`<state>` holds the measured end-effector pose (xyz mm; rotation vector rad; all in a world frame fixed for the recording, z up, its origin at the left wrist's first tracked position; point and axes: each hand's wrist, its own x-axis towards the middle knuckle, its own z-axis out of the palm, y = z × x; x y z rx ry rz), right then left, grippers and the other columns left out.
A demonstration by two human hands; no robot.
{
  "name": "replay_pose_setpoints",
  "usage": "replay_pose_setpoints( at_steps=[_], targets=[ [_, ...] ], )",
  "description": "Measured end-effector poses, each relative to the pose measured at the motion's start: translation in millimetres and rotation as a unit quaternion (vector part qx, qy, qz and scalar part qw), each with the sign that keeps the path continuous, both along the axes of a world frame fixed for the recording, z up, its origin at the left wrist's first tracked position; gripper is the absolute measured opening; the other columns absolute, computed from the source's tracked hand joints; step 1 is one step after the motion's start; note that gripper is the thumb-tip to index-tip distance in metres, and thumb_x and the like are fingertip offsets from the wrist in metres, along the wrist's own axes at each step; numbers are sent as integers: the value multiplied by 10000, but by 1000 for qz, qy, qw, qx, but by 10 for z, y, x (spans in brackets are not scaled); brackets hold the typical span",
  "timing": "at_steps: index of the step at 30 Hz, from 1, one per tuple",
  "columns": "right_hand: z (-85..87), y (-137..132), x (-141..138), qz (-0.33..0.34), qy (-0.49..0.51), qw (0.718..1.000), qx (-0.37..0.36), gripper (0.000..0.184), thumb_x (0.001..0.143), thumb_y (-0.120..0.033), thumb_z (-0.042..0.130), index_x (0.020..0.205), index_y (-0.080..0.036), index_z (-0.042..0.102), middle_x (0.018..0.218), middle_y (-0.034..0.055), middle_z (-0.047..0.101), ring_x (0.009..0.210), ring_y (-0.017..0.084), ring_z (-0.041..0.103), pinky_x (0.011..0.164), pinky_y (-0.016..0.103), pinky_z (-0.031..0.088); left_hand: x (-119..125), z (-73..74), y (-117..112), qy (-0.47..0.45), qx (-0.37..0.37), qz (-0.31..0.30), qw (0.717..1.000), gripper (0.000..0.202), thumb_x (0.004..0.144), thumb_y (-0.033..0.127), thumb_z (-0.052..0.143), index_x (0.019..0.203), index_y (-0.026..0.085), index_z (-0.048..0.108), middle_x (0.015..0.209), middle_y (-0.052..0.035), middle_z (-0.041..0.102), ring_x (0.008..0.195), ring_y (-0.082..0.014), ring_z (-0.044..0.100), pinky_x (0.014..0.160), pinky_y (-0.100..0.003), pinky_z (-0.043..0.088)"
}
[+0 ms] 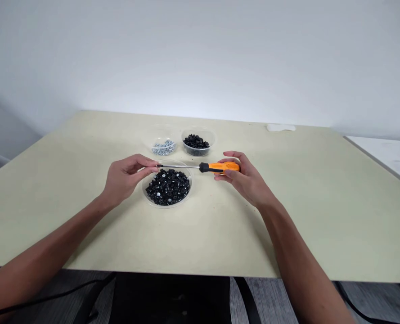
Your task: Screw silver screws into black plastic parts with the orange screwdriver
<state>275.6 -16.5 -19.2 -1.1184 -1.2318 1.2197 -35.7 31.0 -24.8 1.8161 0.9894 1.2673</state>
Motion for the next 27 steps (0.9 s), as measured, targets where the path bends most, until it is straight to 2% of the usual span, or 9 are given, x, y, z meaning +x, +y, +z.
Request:
replay_pose_setpoints(
  at_steps=[2, 5, 7, 10, 13, 16, 20, 25, 27],
  targets=[
    [-6, 6, 29, -17, -20, 1000, -14, 321, 870, -345, 678, 1171, -307, 576, 966, 6, 650, 816, 171, 680, 854, 411, 577, -4, 2, 7, 11, -1, 6, 1000, 121, 810, 339, 768, 797, 222, 741, 895, -34, 776, 876, -213, 729, 839, -350, 582],
    [-18, 17, 42, -56, -66, 996, -22, 314, 927, -487, 563, 1164, -281, 580, 766, -4, 620, 590, 155, 638, 610, 348, 574, 3, 11, -4, 19, -6, -1, 1000, 116, 803, 337, 775, 785, 226, 748, 884, -32, 778, 885, -222, 730, 865, -365, 575],
    [-14, 15, 37, -68, -89, 994, -16, 347, 946, -539, 496, 1144, -273, 598, 746, 7, 611, 529, 146, 601, 507, 311, 525, 7, 19, -20, 18, -6, -6, 1000, 97, 804, 322, 775, 780, 230, 754, 877, -28, 778, 882, -219, 730, 877, -366, 573],
    [3, 2, 31, -38, -81, 996, -7, 294, 930, -480, 544, 1150, -294, 604, 933, 45, 638, 760, 195, 659, 587, 327, 560, 10, 23, -35, -3, -8, -4, 1000, 84, 804, 304, 776, 781, 226, 758, 881, -27, 778, 895, -217, 732, 887, -362, 575],
    [4, 4, 38, -16, -54, 998, 14, 241, 881, -370, 627, 1114, -310, 612, 1082, 44, 593, 981, 217, 614, 701, 345, 580, 16, 12, -32, -22, -16, -5, 1000, 60, 802, 279, 778, 799, 222, 760, 889, -26, 777, 903, -209, 732, 887, -353, 573],
    [-12, 18, 45, -41, -66, 997, 21, 221, 894, -391, 612, 1094, -300, 595, 964, 23, 586, 803, 174, 606, 704, 355, 566, 31, 3, -29, -25, -19, -7, 999, 50, 799, 270, 780, 789, 225, 761, 878, -22, 774, 902, -203, 730, 883, -349, 570],
    [-21, 17, 44, -74, -116, 991, 6, 298, 950, -511, 496, 1124, -282, 573, 753, -7, 561, 565, 139, 542, 599, 350, 536, 46, 11, -42, -26, -25, -1, 999, 42, 798, 276, 778, 788, 236, 766, 876, -22, 772, 909, -206, 725, 872, -356, 575],
    [-24, 7, 56, -40, -81, 995, 38, 301, 896, -394, 587, 1190, -338, 558, 1061, 23, 575, 946, 197, 610, 853, 416, 576, 47, 3, -45, -28, -13, -9, 999, 21, 804, 262, 773, 792, 245, 769, 880, -17, 766, 894, -194, 718, 879, -351, 564],
    [-33, 12, 64, -54, -91, 993, 47, 339, 886, -388, 596, 1217, -353, 536, 1075, 18, 572, 941, 195, 611, 888, 426, 566, 50, -8, -44, -29, -17, -16, 999, 43, 804, 276, 775, 790, 237, 764, 880, -24, 765, 906, -200, 719, 876, -352, 565]
  ],
)
